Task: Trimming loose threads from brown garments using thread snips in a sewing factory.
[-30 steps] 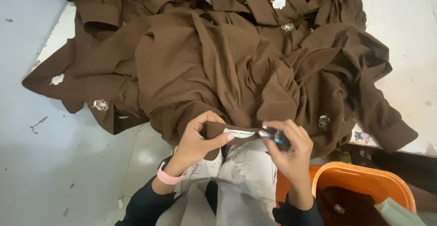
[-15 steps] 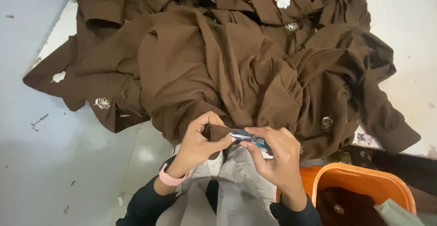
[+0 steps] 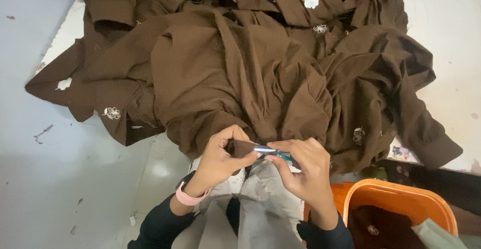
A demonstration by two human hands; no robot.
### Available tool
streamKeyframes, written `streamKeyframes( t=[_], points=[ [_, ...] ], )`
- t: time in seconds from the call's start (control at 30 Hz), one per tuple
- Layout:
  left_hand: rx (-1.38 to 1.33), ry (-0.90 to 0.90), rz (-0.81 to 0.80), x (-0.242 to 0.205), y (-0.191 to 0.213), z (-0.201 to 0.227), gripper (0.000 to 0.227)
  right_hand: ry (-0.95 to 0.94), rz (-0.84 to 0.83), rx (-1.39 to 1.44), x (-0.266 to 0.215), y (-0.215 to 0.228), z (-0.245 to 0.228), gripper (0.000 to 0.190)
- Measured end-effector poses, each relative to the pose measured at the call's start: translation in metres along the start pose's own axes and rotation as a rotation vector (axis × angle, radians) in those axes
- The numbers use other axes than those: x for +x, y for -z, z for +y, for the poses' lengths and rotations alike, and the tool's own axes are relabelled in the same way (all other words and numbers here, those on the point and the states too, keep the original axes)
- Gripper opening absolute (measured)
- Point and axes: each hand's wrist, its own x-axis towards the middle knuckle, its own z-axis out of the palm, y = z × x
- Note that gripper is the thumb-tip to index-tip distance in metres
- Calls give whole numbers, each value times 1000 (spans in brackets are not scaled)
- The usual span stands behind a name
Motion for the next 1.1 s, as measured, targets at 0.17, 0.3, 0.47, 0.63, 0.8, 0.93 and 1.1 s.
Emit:
streamKeyframes(
  t=[0.17, 0.3, 0.47, 0.63, 0.8, 0.93, 1.1],
  points=[
    [38, 44, 10, -1, -2, 6, 29, 2, 12, 21, -3, -2, 4, 9],
    [74, 19, 12, 0, -4, 6, 27, 14, 22, 35, -4, -1, 7, 9],
    [60, 17, 13, 0, -5, 4, 30, -19, 17, 52, -7, -1, 9, 11],
    [105, 34, 47, 1, -7, 7, 32, -35, 13, 85, -6, 1, 9, 12],
    [62, 21, 26, 1, -8, 3, 32, -24, 52, 52, -10, -1, 14, 7],
    [-38, 138, 74, 4, -7, 4, 22, 8, 52, 97, 0, 1, 11, 8],
    [65, -156, 10, 12, 0, 9, 27, -127, 204, 217, -16, -3, 23, 20]
  ],
)
